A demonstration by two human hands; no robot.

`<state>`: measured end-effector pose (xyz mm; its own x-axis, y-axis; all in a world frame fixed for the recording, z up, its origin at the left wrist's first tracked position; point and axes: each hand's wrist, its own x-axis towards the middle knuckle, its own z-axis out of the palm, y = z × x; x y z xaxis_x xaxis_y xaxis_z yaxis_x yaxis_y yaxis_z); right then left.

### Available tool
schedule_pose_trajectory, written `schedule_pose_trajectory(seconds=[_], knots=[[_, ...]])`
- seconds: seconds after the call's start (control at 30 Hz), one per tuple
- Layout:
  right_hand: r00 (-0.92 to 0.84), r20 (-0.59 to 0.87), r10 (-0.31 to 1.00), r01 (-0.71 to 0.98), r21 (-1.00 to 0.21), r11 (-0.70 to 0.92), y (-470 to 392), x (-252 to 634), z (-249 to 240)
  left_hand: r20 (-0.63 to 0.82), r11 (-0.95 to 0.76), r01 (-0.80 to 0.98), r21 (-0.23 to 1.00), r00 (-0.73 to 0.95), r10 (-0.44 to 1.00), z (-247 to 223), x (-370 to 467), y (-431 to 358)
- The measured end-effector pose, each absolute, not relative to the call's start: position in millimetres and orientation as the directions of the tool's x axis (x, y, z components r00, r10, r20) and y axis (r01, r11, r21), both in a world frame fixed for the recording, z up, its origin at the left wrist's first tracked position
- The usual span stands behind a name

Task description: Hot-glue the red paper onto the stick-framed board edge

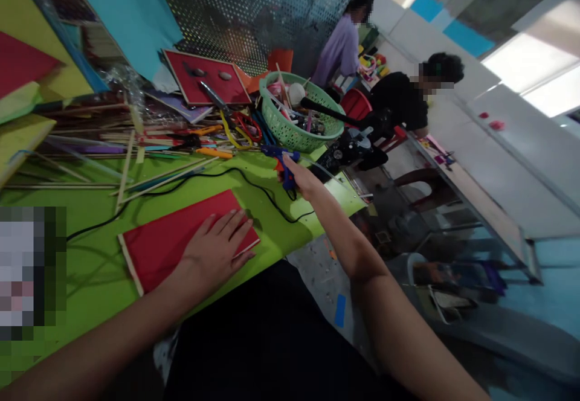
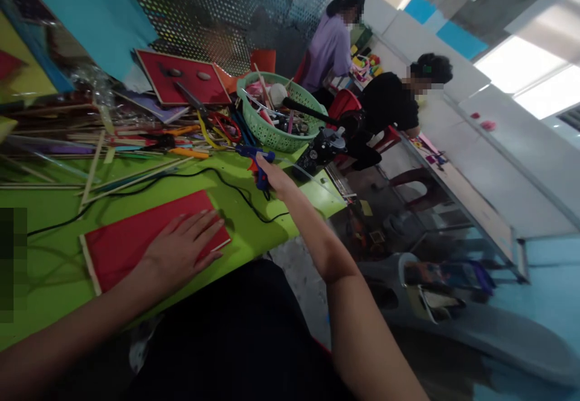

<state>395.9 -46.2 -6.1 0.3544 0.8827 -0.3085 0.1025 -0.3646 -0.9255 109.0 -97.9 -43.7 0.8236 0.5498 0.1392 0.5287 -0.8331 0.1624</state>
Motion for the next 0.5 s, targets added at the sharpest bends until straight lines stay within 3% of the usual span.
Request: schedule_pose_trajectory(seconds=[0.13, 0.27, 0.3, 0.4, 0.5], knots=[[0.361, -0.306, 0.881, 0.384, -0.812, -0.439, -37, 403, -8, 0.088, -0.843, 0.504, 0.187, 0.846, 0.525, -41, 108, -101], [0.314, -0.188, 0.931, 0.781, -0.506, -0.366, -51, 412, 15, 0.046, -0.83, 0.519, 0.207, 0.842, 0.538, -42, 107, -103], [0.302, -0.149, 0.941, 0.812, -0.477, -0.336, -54, 409, 23, 0.041, -0.829, 0.518, 0.21, 0.843, 0.537, -43, 107, -103], [0.103, 0.061, 0.993, 0.915, -0.396, -0.07, -53, 382, 40, 0.047, -0.833, 0.508, 0.217, 0.847, 0.529, -42, 111, -103], [-0.197, 0.17, 0.966, 0.873, -0.417, 0.251, -34, 335, 36, 0.054, -0.833, 0.505, 0.224, 0.847, 0.528, -39, 119, -103]])
